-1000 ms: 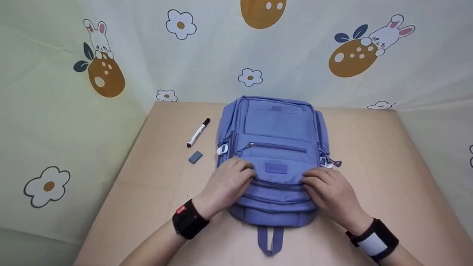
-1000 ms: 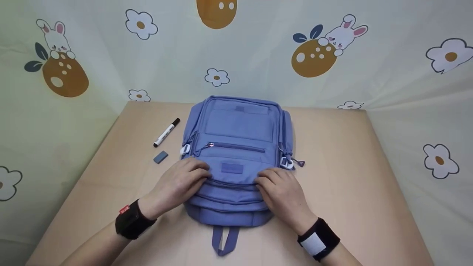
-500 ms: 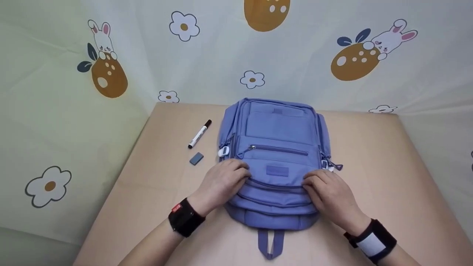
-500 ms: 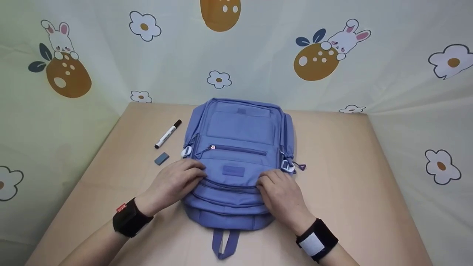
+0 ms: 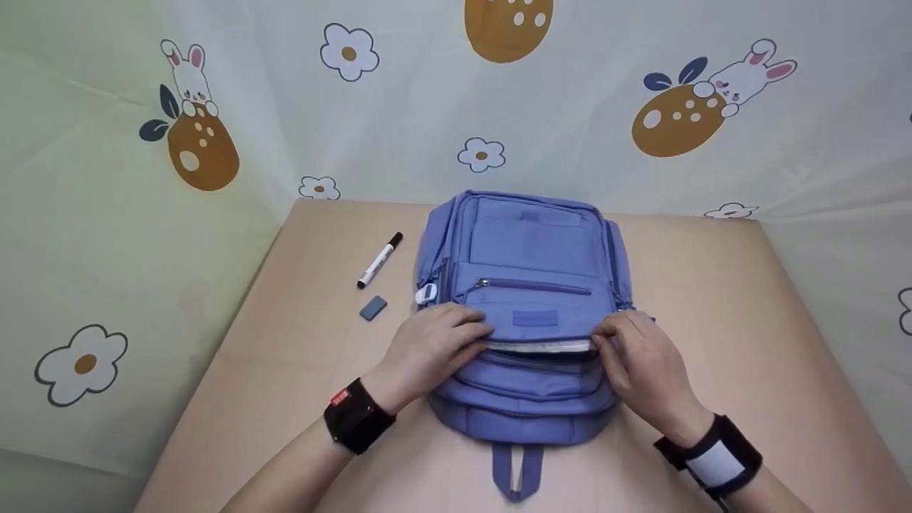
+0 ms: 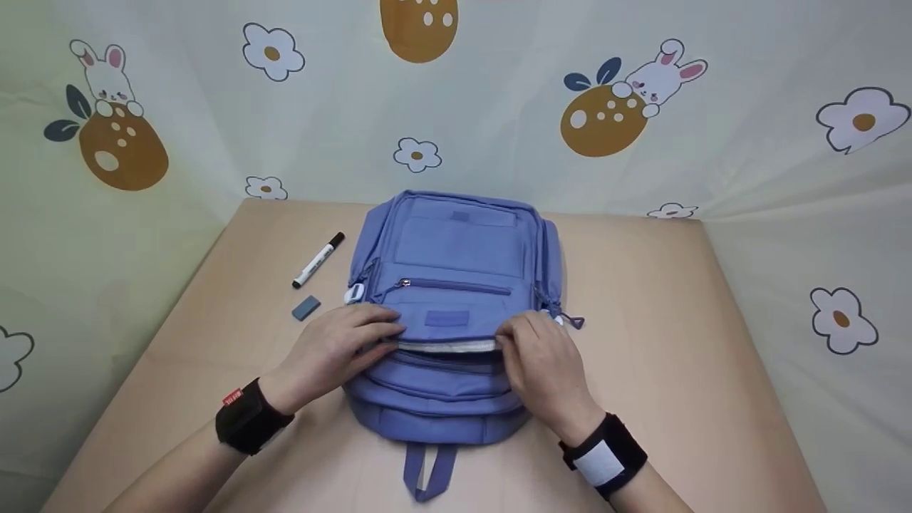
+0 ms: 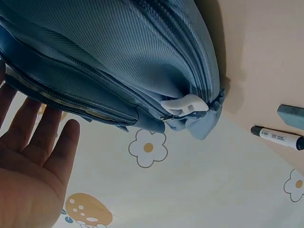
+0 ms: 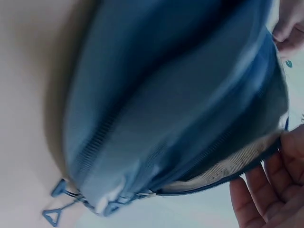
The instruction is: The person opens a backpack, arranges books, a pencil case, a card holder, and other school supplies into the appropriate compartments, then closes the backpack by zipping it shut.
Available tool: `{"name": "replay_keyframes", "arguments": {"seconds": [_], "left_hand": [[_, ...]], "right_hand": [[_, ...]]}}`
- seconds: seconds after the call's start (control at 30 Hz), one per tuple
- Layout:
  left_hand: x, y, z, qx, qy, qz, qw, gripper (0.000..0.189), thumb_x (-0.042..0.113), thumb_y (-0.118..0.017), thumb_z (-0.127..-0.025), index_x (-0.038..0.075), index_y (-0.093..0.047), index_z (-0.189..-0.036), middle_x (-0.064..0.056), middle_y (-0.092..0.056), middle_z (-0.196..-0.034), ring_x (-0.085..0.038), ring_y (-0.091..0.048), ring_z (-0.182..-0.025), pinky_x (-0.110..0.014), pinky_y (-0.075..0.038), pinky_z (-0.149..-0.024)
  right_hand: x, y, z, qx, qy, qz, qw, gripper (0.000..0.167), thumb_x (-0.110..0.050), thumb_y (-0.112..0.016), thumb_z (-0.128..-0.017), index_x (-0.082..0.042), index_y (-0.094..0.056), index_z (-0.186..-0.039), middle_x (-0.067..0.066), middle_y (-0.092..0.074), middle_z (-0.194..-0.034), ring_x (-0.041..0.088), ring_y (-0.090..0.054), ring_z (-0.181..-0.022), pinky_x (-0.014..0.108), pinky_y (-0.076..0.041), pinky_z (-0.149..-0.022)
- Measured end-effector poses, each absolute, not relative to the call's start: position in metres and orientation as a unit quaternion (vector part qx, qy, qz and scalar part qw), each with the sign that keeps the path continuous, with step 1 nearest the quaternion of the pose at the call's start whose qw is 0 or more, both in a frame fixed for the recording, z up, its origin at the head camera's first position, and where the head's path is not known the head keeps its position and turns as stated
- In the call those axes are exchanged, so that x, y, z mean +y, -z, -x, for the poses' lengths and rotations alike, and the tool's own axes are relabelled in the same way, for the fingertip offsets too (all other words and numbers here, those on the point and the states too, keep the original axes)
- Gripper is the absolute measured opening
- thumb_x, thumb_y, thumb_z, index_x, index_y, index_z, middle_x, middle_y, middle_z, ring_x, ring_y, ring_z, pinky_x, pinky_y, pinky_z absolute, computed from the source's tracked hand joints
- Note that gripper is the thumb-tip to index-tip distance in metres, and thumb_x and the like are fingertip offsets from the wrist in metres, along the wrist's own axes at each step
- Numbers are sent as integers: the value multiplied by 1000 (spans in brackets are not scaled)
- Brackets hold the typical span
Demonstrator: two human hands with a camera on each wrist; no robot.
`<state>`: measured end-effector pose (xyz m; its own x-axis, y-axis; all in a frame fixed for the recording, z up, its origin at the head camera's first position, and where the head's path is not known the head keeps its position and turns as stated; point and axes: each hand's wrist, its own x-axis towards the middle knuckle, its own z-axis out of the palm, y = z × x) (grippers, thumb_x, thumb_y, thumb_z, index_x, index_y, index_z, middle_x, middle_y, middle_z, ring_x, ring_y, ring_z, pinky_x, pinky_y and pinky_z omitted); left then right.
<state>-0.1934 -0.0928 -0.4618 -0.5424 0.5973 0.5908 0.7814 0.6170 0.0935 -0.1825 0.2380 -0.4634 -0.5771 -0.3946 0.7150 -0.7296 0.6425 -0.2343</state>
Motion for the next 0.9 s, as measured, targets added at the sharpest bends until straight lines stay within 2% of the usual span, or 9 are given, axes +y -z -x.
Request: {"name": "replay_keyframes", "arguments": {"seconds": [0.2, 0.3, 0.43, 0.53, 0.63, 0.73, 0.8, 0.9], "left_hand": [[-93, 447, 197, -851, 191, 377, 312, 17, 12, -67, -99, 10, -73, -115, -1, -74, -112, -16, -70, -104, -31, -57, -89], [-91, 436, 202, -852, 204, 357, 324, 15, 11, -66, -100, 10, -72, -114, 0, -75, -110, -15, -72, -100, -30, -58, -84], [-89, 423, 209, -852, 210, 344, 334, 15, 9, -66, -100, 10, -71, -114, 0, -75, -108, -16, -72, -98, -30, -59, -81], [-89, 418, 213, -850, 214, 345, 335, 16, 10, -67, -99, 9, -72, -114, 0, -75, -108, -16, -72, -99, -31, -59, -82], [-90, 418, 215, -848, 222, 349, 331, 16, 11, -68, -99, 9, -73, -114, 0, -75, -108, -15, -72, -100, -30, -58, -84], [-91, 418, 217, -846, 230, 357, 323, 16, 13, -68, -99, 10, -74, -113, 0, -76, -108, -14, -71, -102, -29, -58, -86], [-94, 418, 218, -846, 234, 357, 320, 18, 17, -67, -100, 10, -74, -115, 0, -75, -110, -13, -71, -102, -28, -57, -85], [-105, 417, 219, -852, 240, 339, 320, 24, 22, -66, -101, 9, -72, -121, -1, -74, -114, -13, -70, -105, -29, -56, -88]], "right_hand": [[229, 453, 191, -835, -296, -327, 329, 27, -26, -52, -107, -4, -65, -98, 5, -63, -96, 23, -60, -91, 33, -46, -83], [228, 453, 194, -828, -306, -346, 317, 22, -24, -61, -100, -4, -68, -108, 7, -67, -106, 24, -62, -99, 31, -45, -92], [228, 453, 198, -828, -281, -382, 299, 47, -22, -69, -93, -2, -62, -135, 12, -66, -132, 29, -62, -120, 28, -38, -109], [227, 450, 204, -829, -269, -388, 300, 52, -15, -69, -93, -3, -58, -143, 13, -62, -140, 31, -60, -126, 27, -34, -114], [227, 445, 209, -827, -261, -383, 319, 44, -8, -66, -92, -5, -64, -136, 12, -67, -132, 31, -64, -120, 31, -44, -107], [227, 438, 215, -831, -248, -364, 339, 33, -5, -65, -92, -7, -72, -124, 9, -74, -116, 26, -71, -104, 37, -55, -88], [227, 434, 218, -838, -245, -342, 348, 25, -4, -67, -91, -8, -74, -115, 6, -76, -104, 23, -73, -90, 40, -56, -73], [225, 429, 223, -846, -254, -308, 353, 20, -2, -69, -90, -8, -75, -108, 5, -75, -93, 18, -70, -76, 40, -54, -60]]}}
